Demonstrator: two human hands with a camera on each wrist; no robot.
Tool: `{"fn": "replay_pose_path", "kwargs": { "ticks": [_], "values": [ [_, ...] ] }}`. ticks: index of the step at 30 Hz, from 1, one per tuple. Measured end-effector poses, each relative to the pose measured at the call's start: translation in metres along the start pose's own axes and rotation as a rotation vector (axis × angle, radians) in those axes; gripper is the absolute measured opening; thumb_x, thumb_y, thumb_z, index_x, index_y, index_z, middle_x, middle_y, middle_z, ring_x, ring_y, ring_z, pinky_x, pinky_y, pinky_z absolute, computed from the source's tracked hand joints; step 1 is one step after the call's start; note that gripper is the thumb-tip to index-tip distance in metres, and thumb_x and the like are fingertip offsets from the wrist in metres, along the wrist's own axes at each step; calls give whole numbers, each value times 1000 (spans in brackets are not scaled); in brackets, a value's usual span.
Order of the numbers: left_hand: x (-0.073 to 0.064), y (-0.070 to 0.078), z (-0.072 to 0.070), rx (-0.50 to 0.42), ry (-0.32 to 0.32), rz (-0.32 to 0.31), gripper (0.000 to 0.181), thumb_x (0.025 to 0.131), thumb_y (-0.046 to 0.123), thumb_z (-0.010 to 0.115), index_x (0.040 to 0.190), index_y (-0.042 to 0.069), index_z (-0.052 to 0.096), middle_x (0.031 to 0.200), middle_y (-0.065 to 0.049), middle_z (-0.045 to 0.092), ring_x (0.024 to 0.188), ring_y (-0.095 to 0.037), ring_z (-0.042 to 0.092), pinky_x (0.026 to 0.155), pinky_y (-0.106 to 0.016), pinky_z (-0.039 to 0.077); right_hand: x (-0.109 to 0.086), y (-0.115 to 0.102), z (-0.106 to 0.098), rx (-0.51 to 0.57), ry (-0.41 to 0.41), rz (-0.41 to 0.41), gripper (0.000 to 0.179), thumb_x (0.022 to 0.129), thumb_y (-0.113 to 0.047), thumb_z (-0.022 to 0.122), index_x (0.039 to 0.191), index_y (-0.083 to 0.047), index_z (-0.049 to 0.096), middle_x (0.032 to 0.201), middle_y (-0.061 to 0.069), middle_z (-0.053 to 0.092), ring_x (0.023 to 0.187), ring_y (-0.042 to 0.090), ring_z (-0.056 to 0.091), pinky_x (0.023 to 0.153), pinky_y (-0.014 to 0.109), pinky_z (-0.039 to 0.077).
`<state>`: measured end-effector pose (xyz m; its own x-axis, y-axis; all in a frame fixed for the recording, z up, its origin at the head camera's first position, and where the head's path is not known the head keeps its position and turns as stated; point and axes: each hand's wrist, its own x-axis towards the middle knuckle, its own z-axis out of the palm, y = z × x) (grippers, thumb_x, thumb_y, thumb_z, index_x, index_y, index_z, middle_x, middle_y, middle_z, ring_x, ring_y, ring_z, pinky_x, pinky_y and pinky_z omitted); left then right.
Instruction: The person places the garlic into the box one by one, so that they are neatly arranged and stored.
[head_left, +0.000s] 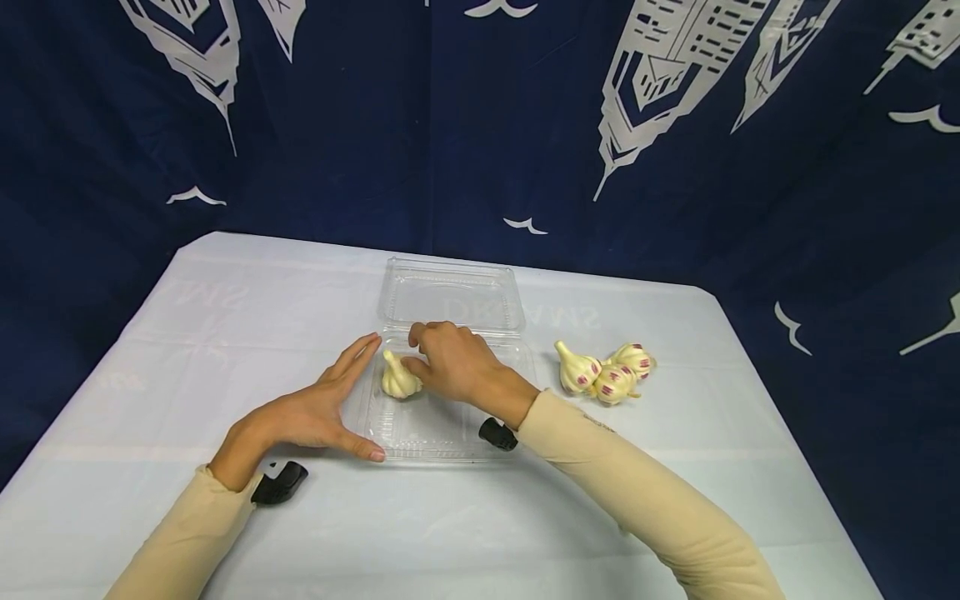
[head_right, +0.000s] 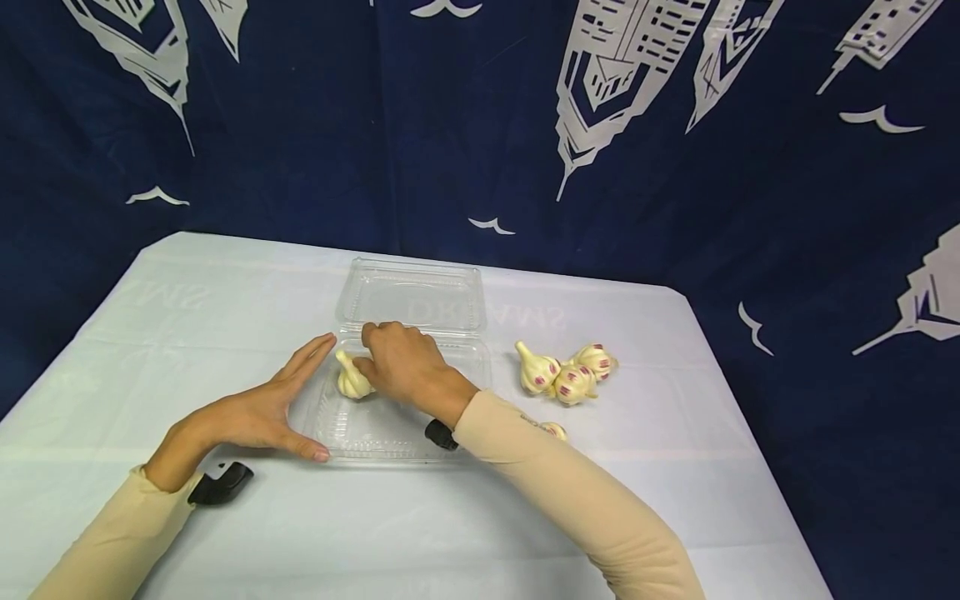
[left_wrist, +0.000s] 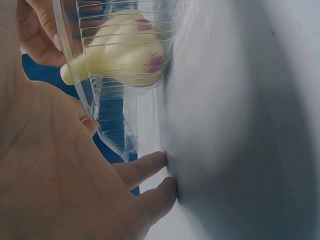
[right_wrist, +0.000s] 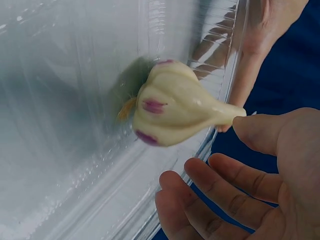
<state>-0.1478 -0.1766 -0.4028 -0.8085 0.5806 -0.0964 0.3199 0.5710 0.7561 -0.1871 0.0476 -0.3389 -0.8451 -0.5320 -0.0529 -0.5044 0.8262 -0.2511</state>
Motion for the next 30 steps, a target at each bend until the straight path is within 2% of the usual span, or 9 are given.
{"fn": "replay_pose_path", "kwargs": {
  "ticks": [11,17,22,30],
  "values": [
    [3,3,1,-2,9,8,146,63,56,91,161,18,-10,168,-5,-14,153,-46,-1,114,-72,18,-22,26,-13,70,51,7,29,98,-33,66,116,-10,69,106,3,72,89,22,69,74,40,57],
    [4,4,2,-1,9,10,146,63,56,91,161,17,-10,168,-4,-14,153,-45,0,115,-71,18,-39,48,-24,79,117,28,27,97,-32,66,113,-11,69,104,1,73,86,19,68,71,37,55],
    [3,4,2,-4,6,11,145,64,55,91,161,18,-10,168,-3,-14,153,-43,0,116,-70,18,-53,66,-31,102,174,23,23,97,-29,66,109,-10,70,101,2,74,89,22,70,74,38,56],
    [-1,3,2,4,14,2,145,63,57,90,161,18,-10,168,-4,-14,153,-43,0,115,-71,18,-75,81,-37,151,214,21,22,98,-30,65,108,-10,70,103,1,74,90,17,71,77,37,58]
  ]
}}
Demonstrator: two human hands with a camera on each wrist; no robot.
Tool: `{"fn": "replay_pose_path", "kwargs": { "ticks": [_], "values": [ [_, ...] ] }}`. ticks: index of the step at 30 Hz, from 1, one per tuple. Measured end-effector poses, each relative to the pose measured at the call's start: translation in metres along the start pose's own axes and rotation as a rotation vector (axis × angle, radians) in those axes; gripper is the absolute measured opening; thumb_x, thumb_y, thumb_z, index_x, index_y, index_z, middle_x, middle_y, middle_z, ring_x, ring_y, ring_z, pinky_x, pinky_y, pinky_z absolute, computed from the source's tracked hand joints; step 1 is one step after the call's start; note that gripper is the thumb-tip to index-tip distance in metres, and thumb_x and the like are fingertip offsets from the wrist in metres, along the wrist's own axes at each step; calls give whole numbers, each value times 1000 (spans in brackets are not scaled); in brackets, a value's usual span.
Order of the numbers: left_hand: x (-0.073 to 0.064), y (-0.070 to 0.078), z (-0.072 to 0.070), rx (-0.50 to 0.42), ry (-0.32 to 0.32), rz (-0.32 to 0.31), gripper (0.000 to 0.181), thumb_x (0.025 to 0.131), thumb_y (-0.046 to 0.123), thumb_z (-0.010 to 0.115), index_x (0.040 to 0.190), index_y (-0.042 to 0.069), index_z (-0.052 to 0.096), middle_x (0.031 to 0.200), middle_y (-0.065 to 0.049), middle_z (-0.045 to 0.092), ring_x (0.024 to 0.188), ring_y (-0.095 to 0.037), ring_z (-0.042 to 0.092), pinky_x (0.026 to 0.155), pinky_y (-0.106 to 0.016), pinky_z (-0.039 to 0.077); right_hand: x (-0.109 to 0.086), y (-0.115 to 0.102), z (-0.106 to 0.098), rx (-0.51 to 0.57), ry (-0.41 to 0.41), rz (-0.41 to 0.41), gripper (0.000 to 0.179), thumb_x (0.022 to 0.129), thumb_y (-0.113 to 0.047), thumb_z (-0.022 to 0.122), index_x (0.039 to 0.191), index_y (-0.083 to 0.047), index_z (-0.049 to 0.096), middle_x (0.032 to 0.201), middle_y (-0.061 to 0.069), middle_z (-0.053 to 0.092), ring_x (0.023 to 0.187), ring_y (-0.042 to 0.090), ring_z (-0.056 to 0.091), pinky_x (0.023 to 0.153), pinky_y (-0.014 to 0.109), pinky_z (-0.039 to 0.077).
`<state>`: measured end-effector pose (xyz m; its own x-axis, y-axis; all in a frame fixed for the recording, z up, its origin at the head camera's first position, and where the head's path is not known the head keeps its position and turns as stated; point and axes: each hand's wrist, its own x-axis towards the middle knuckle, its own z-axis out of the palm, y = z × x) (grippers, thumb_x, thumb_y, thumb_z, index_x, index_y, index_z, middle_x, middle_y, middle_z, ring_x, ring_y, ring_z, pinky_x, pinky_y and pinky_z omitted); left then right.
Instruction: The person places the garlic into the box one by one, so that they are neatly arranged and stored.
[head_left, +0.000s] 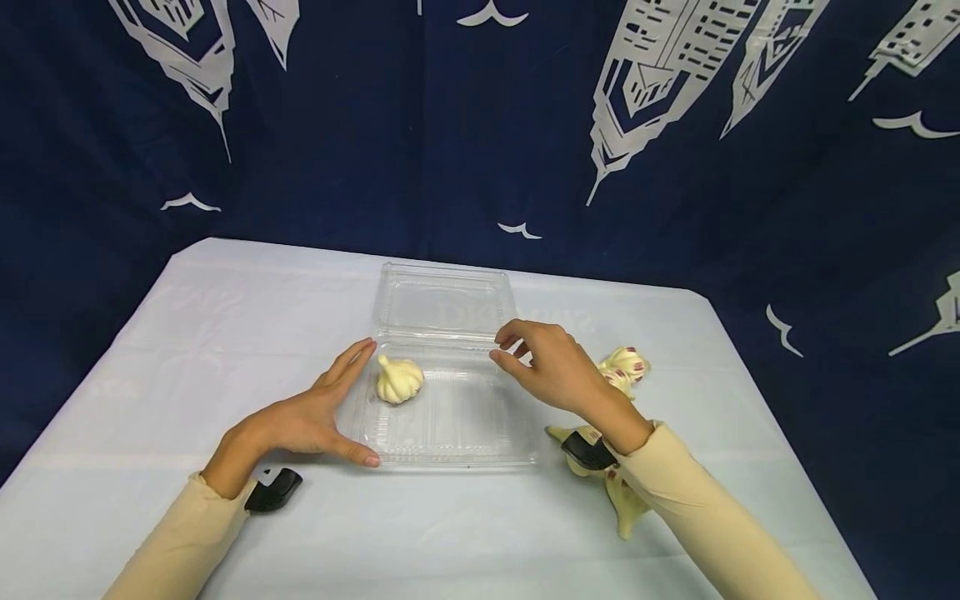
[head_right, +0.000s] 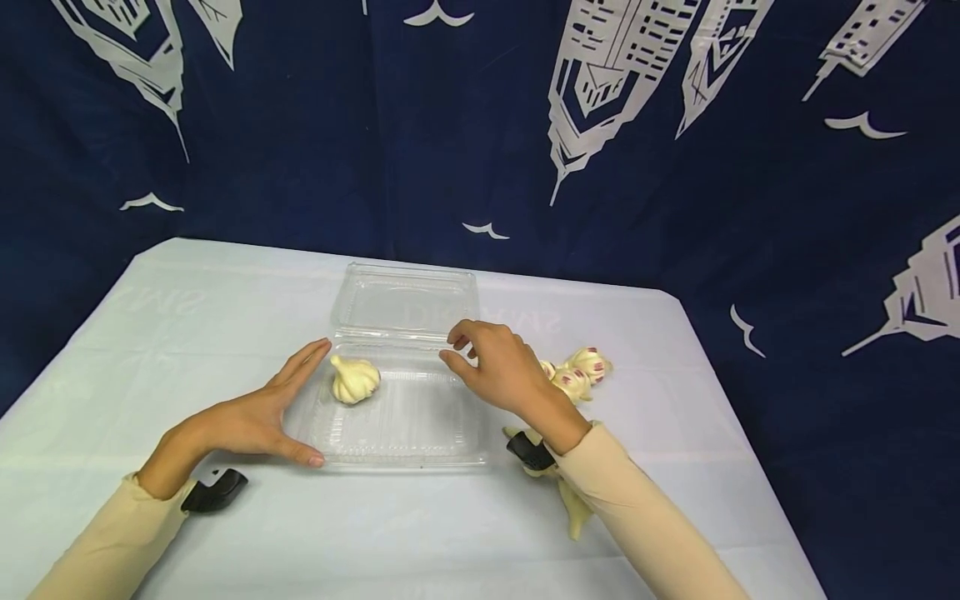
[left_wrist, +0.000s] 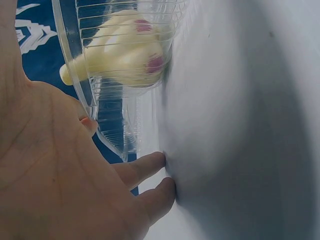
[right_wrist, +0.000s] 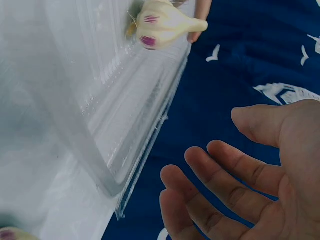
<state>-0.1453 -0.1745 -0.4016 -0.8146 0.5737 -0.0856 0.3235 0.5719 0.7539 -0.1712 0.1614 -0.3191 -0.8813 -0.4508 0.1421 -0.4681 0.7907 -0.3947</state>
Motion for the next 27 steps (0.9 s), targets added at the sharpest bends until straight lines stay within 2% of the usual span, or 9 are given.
{"fn": "replay_pose_path", "kwargs": {
  "ticks": [8,15,18,21,27],
  "values": [
    [0,-1,2,-16,0,0,144,64,56,91,162,19,-9,168,-4,-13,153,-43,-2,116,-71,16,-25,15,-8,85,26,-12,21,98,-25,66,109,-8,70,105,1,74,93,19,71,78,36,59],
    [0,-1,1,-21,-3,-6,146,63,56,91,161,19,-10,168,-2,-14,154,-40,-2,116,-70,16,-56,31,-17,110,10,28,23,99,-26,65,114,-9,69,114,2,72,96,19,71,79,35,59],
    [0,-1,1,-20,-2,-4,146,63,56,91,162,19,-10,168,-2,-14,154,-40,-2,116,-70,16,-69,39,-17,121,3,42,24,99,-27,66,116,-9,68,115,4,72,99,21,70,81,39,59],
    [1,-2,2,-15,-2,2,144,64,55,91,161,19,-10,168,-3,-14,154,-42,-2,116,-70,16,-81,46,-15,103,7,44,24,96,-25,69,115,-10,69,113,3,72,100,24,70,82,44,58],
    [0,-2,1,-6,3,1,145,63,57,90,162,18,-9,168,-3,-14,153,-43,-1,116,-71,16,-100,57,-12,82,-35,49,33,92,-27,74,120,-10,67,119,1,70,105,28,68,82,42,57]
  ]
}}
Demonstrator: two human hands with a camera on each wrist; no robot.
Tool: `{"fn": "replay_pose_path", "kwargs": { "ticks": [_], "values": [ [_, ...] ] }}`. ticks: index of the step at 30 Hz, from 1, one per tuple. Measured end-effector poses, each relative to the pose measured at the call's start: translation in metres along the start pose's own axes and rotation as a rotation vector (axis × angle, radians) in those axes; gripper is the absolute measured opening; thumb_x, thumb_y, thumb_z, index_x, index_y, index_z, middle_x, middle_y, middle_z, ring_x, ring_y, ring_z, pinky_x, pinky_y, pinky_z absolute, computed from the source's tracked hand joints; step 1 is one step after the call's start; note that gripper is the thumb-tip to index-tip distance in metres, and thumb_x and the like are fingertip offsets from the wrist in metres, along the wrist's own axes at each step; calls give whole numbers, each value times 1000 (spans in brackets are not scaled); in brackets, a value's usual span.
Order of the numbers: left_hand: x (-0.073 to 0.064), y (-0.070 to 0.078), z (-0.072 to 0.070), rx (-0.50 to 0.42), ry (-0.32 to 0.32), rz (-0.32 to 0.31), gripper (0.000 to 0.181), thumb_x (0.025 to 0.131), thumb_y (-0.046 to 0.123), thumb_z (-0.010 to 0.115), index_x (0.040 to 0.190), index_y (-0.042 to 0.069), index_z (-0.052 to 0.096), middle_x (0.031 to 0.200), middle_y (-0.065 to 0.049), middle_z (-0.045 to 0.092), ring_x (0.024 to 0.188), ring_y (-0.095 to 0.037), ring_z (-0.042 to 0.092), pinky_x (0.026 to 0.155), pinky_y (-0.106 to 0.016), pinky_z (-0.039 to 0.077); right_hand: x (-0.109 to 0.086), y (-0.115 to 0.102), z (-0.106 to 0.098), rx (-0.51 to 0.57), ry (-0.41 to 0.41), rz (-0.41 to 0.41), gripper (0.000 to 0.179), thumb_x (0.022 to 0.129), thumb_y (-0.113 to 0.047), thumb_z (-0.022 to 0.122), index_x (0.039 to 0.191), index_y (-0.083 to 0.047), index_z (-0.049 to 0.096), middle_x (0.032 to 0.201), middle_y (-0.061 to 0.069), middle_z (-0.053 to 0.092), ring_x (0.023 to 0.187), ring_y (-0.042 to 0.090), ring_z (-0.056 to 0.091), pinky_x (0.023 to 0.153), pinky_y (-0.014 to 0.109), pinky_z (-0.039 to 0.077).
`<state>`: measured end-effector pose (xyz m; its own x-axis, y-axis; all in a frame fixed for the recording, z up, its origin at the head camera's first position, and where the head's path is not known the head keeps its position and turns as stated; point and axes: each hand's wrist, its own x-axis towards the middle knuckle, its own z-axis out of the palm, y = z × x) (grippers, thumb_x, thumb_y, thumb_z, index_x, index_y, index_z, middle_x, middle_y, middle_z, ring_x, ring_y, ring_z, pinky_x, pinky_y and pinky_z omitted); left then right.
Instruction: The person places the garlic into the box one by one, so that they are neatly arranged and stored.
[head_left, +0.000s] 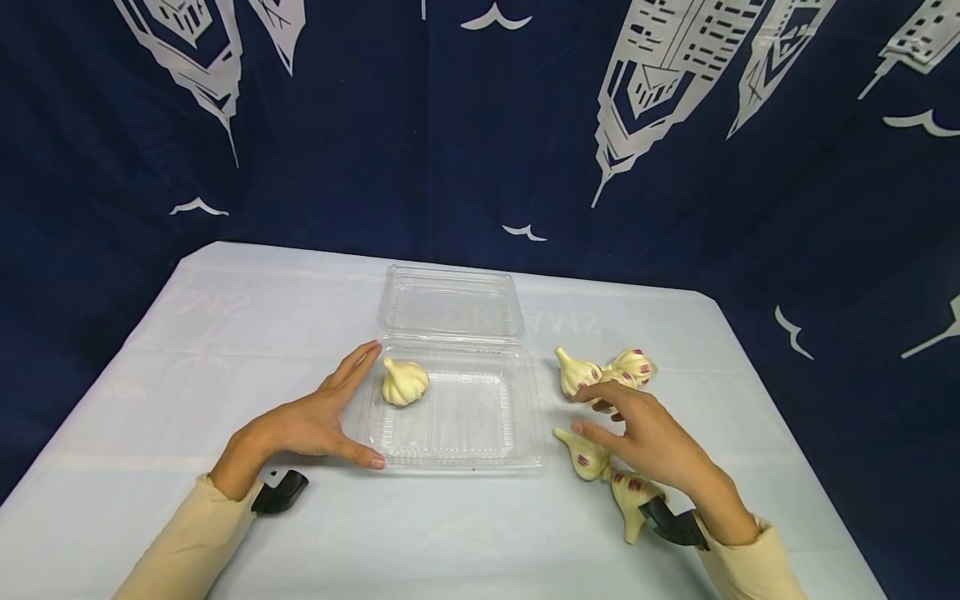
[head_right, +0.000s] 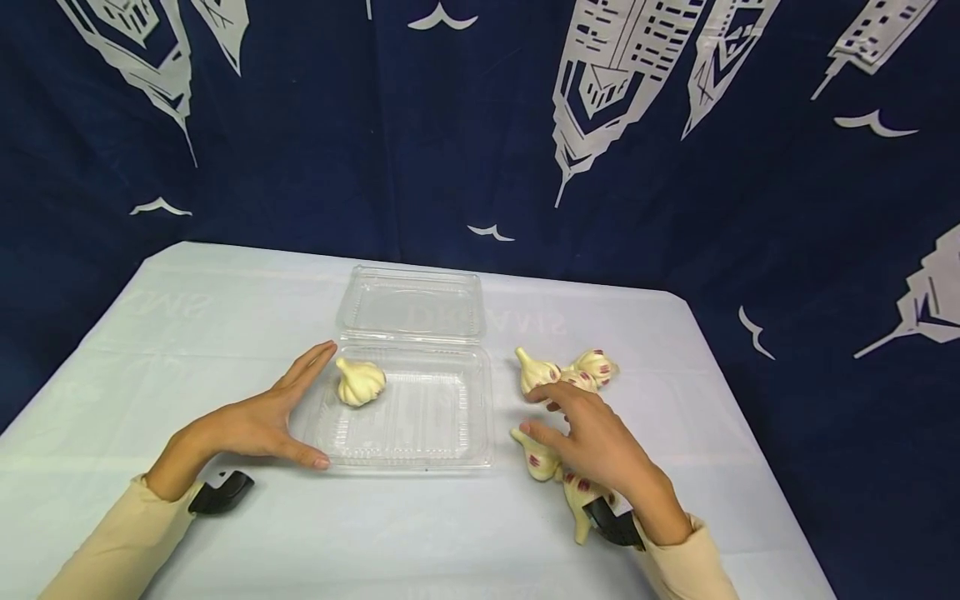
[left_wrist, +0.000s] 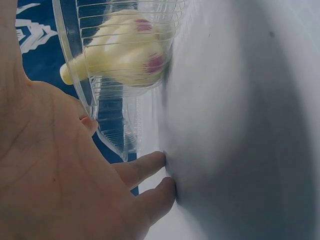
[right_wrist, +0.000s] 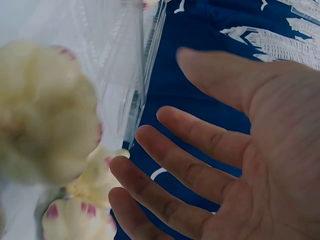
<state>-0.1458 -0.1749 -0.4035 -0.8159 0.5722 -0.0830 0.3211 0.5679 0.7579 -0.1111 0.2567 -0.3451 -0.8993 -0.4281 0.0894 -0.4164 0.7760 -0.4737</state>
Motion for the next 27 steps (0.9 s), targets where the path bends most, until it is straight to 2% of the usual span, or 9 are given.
{"fn": "replay_pose_path", "kwargs": {
  "ticks": [7,12,18,27],
  "values": [
    [1,2,0,-8,-5,-6,145,64,55,91,161,18,-10,168,-2,-14,154,-41,-2,116,-70,16,-11,11,0,31,-65,-6,44,87,-29,79,125,-12,64,127,2,66,111,32,64,86,46,55],
    [1,1,0,-6,-6,-7,145,64,55,91,161,18,-9,168,-3,-14,154,-42,-3,116,-70,15,-14,15,5,30,-78,6,48,84,-36,81,123,-13,65,125,0,66,110,29,64,88,47,54],
    [0,1,0,-8,-3,-3,145,64,55,91,161,19,-9,168,-3,-14,154,-41,-3,116,-70,16,-15,17,10,30,-84,9,48,84,-32,82,124,-13,64,124,0,66,109,28,64,89,48,54],
    [1,-1,1,-8,-1,5,146,63,55,91,161,19,-10,168,-2,-14,154,-42,-3,116,-71,16,-16,22,16,9,-93,2,48,84,-35,82,123,-12,65,122,0,66,106,23,64,89,41,53]
  ]
}}
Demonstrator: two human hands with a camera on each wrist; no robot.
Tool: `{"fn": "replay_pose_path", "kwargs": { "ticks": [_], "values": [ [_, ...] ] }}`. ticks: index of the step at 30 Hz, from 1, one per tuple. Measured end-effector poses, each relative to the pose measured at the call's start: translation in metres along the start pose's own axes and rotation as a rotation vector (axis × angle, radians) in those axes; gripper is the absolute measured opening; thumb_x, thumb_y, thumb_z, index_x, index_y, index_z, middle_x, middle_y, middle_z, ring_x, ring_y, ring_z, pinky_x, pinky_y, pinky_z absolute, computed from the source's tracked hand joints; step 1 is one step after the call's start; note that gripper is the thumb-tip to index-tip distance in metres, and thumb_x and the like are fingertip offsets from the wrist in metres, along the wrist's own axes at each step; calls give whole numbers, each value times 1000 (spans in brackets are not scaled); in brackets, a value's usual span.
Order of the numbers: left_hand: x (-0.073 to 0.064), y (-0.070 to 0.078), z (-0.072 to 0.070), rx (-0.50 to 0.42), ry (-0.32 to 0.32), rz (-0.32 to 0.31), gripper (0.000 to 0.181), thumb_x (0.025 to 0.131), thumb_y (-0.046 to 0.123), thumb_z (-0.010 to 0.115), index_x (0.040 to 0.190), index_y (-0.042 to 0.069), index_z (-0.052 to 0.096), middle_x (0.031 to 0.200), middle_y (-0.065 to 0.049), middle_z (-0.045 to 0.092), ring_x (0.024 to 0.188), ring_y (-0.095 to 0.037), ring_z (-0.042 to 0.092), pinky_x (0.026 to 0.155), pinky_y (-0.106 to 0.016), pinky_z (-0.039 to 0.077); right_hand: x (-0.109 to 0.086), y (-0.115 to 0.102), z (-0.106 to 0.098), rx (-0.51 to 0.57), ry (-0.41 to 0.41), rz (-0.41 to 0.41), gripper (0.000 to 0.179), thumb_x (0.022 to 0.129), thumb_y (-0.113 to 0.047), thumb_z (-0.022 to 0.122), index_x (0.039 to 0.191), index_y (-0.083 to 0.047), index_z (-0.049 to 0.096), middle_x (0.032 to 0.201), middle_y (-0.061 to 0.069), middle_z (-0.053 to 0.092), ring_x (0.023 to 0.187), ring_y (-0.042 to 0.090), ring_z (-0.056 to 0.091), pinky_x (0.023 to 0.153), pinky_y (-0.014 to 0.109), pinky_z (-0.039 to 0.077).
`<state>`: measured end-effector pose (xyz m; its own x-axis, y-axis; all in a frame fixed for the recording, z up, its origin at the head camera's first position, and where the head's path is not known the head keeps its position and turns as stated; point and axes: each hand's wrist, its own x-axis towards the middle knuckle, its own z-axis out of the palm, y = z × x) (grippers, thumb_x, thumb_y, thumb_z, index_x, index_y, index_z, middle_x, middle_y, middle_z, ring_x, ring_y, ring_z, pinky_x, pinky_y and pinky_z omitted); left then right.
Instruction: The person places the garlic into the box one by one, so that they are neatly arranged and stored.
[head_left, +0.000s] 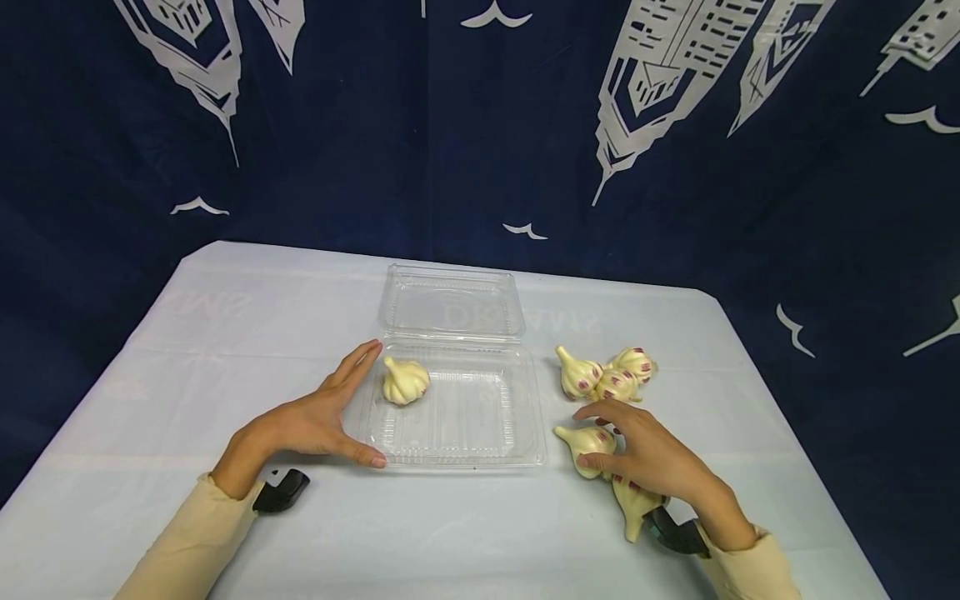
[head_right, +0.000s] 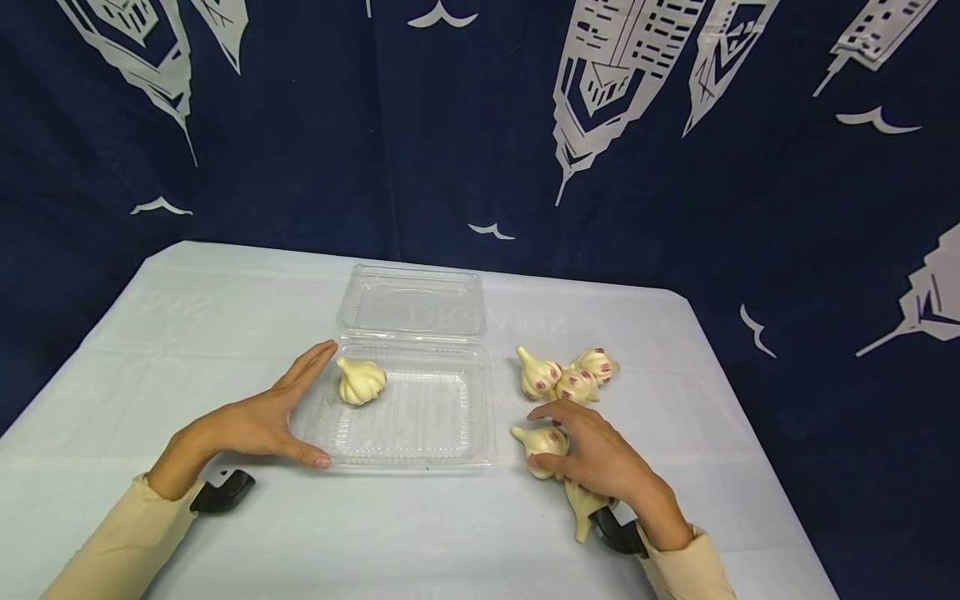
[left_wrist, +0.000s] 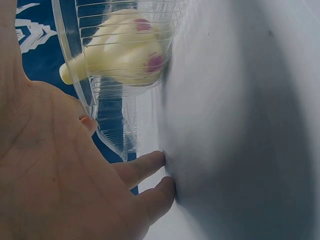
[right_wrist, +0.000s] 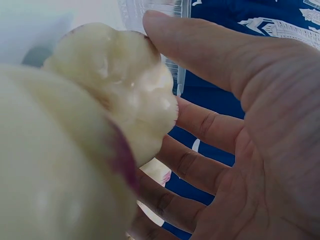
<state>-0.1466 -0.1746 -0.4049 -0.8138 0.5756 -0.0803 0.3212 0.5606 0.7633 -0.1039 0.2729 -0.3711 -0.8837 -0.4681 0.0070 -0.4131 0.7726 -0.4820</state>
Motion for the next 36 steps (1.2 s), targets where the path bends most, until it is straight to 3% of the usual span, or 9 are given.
{"fn": "replay_pose_path", "kwargs": {
  "ticks": [14,31,36],
  "values": [
    [-1,1,0,-1,-3,-13,145,64,53,92,161,19,-9,168,-4,-14,154,-41,-3,116,-70,15,0,1,3,20,-38,16,48,85,-43,79,123,-15,65,122,-3,67,107,18,63,89,39,53],
    [-1,2,0,2,-3,-18,144,64,54,91,161,19,-10,168,-3,-14,154,-41,-4,117,-69,14,1,2,3,9,-49,9,47,86,-45,77,122,-17,66,116,-6,68,93,8,57,81,33,50],
    [-1,2,-1,6,-2,-16,145,64,54,91,161,19,-10,168,-3,-14,154,-41,-4,117,-69,14,0,3,4,-8,-49,3,46,88,-45,76,123,-17,66,116,-7,70,96,7,60,81,31,50]
  ]
}}
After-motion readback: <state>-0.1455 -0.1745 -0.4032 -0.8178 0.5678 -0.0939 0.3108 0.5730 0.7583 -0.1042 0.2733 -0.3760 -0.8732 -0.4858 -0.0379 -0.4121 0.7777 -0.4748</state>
